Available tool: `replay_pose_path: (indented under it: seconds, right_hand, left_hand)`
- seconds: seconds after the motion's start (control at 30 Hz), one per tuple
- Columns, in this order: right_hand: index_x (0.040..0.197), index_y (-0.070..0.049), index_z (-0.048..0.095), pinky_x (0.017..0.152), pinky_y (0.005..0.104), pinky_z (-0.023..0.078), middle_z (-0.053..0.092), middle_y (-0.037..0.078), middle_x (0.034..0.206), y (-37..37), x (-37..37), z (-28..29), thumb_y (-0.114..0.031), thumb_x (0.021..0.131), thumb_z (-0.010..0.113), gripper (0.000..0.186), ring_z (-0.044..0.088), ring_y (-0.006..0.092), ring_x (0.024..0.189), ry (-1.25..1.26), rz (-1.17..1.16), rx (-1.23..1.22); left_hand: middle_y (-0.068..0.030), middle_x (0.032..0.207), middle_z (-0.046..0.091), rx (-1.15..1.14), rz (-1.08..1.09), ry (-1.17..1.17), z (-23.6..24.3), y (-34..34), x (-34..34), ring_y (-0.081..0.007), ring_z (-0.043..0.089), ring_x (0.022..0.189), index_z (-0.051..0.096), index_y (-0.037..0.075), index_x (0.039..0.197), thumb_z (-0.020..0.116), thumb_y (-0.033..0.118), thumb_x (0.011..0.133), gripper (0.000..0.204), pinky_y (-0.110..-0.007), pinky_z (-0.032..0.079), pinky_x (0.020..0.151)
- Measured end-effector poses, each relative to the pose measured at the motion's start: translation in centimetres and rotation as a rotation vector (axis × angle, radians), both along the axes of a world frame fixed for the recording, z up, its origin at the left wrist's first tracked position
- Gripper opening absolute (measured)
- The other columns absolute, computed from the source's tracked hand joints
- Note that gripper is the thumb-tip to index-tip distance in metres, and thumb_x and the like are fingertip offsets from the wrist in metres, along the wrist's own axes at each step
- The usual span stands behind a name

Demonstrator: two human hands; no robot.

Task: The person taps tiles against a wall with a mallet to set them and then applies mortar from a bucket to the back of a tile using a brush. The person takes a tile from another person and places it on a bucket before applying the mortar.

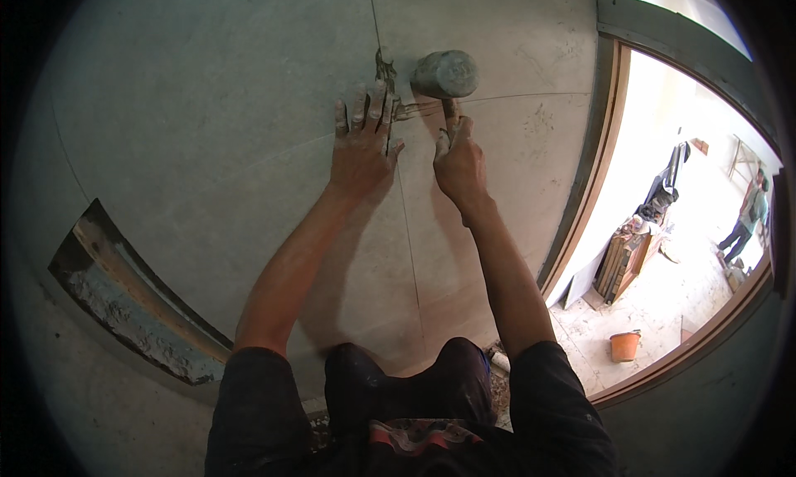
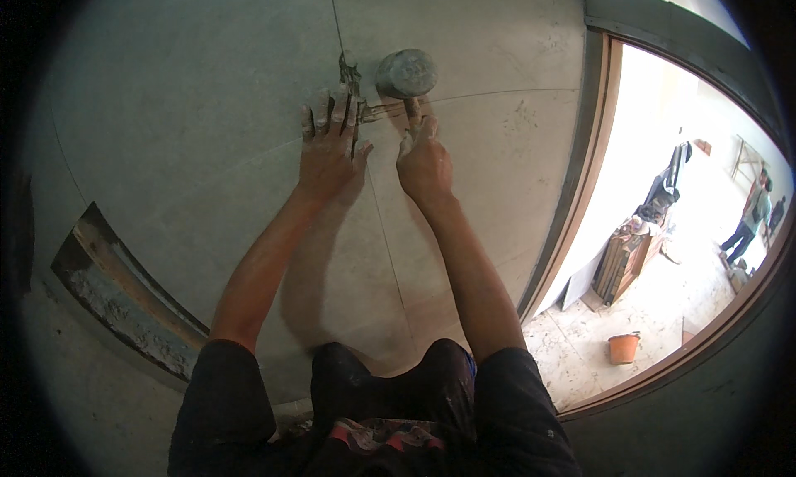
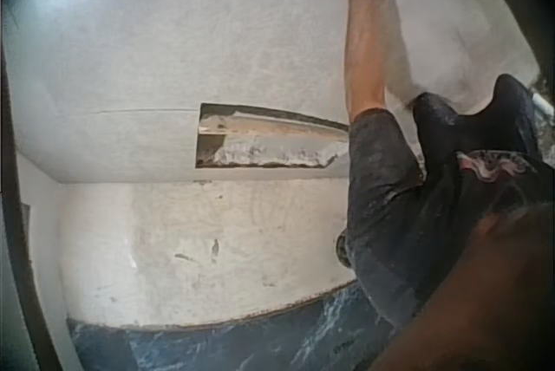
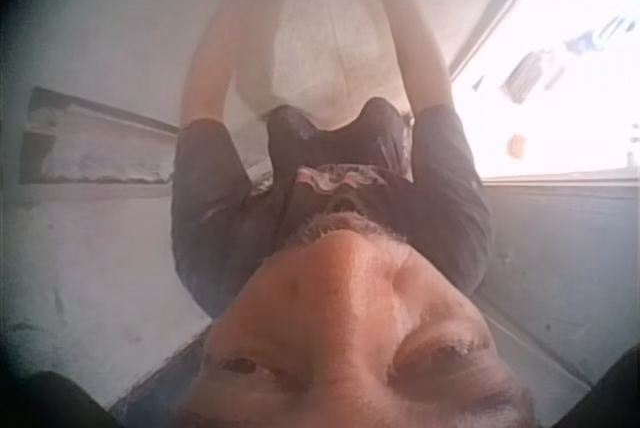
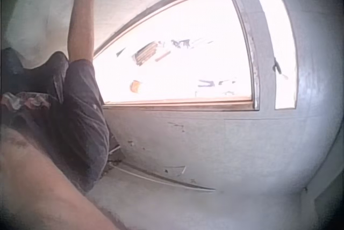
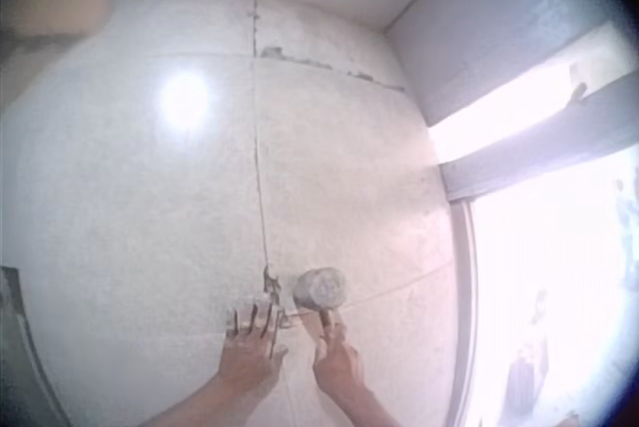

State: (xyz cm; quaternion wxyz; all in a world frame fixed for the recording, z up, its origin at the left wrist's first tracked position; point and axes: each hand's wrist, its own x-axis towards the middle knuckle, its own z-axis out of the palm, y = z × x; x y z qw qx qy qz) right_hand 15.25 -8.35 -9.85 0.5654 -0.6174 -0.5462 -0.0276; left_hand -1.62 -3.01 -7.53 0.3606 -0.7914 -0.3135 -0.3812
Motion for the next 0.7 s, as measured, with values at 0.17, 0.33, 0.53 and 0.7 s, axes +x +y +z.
replay_pose_path:
  seconds: [0.17, 0.33, 0.53, 0.7]
  right_hand:
    - [0.125, -0.003, 0.038, 0.079, 0.0606, 0.050, 0.066, 0.035, 0.095, -0.1, 0.0, -0.2, -0.023, 0.101, 0.052, 0.034, 0.064, 0.0542, 0.094, 0.014, 0.012, -0.009]
    - [0.126, -0.003, 0.038, 0.079, 0.0605, 0.050, 0.066, 0.035, 0.096, 0.1, -0.1, -0.2, -0.024, 0.102, 0.051, 0.035, 0.064, 0.0540, 0.094, 0.013, 0.021, 0.003]
    - [0.131, -0.003, 0.036, 0.079, 0.0591, 0.051, 0.067, 0.034, 0.096, 0.0, 0.1, 0.2, -0.025, 0.102, 0.050, 0.039, 0.065, 0.0529, 0.093, -0.010, -0.019, -0.074]
    - [0.134, -0.002, 0.035, 0.080, 0.0587, 0.051, 0.067, 0.034, 0.095, -0.1, 0.2, 0.1, -0.025, 0.102, 0.050, 0.042, 0.065, 0.0525, 0.092, 0.000, 0.007, -0.062]
  left_hand:
    - [-0.0103, 0.166, 0.019, 0.022, 0.064, 0.057, -0.3, -0.2, 0.1, -0.0338, 0.015, 0.154, 0.038, 0.004, 0.154, 0.069, 0.041, 0.088, 0.081, -0.062, 0.011, 0.123]
    - [-0.0104, 0.165, 0.023, 0.126, 0.026, 0.138, -0.3, 1.0, -0.7, -0.0342, 0.017, 0.153, 0.045, 0.002, 0.150, 0.070, 0.044, 0.085, 0.081, -0.063, 0.014, 0.122]
    - [-0.0144, 0.163, 0.026, 0.071, -0.049, 0.178, 0.1, -0.3, -1.7, -0.0355, 0.018, 0.152, 0.045, 0.001, 0.149, 0.066, 0.041, 0.089, 0.075, -0.063, 0.012, 0.123]
    - [-0.0167, 0.161, 0.030, 0.060, -0.020, 0.041, 3.6, -2.3, -2.6, -0.0372, 0.021, 0.151, 0.043, -0.003, 0.148, 0.059, 0.029, 0.094, 0.064, -0.059, 0.009, 0.124]
